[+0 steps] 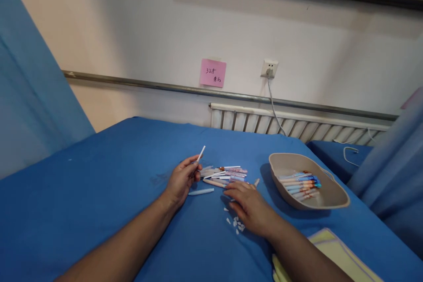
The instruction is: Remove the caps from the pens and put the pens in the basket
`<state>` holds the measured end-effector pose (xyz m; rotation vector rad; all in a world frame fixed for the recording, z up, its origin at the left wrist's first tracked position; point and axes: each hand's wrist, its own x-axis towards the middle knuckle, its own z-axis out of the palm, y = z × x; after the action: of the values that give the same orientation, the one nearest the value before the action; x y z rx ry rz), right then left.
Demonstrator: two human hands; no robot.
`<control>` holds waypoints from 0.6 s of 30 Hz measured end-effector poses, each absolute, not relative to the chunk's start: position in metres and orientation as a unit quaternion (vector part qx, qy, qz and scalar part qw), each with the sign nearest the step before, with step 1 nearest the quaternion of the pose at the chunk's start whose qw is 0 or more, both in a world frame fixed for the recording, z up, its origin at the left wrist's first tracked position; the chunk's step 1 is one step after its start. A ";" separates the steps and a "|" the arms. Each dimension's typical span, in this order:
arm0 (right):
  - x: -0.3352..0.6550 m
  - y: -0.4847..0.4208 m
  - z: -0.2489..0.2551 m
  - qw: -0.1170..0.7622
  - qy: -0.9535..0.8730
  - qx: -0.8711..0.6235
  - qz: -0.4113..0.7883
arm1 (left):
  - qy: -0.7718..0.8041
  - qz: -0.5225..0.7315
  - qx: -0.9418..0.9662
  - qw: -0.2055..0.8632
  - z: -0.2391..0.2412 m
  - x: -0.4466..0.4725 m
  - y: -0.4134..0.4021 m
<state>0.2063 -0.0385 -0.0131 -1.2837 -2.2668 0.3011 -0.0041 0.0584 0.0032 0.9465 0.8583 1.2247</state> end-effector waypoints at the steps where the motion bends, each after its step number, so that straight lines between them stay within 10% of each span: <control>1: 0.203 -0.040 -0.012 0.255 -0.839 -0.467 0.113 | 0.376 0.538 0.414 0.631 0.003 -0.004 0.059; 18: 0.250 -0.019 -0.027 0.233 -0.617 -0.751 0.042 | 0.342 0.408 0.528 0.662 -0.008 0.012 0.038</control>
<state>0.2498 -0.0191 -0.0267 -2.0619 -1.6932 0.1159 0.0124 0.0378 -0.0082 1.1933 0.7722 0.9224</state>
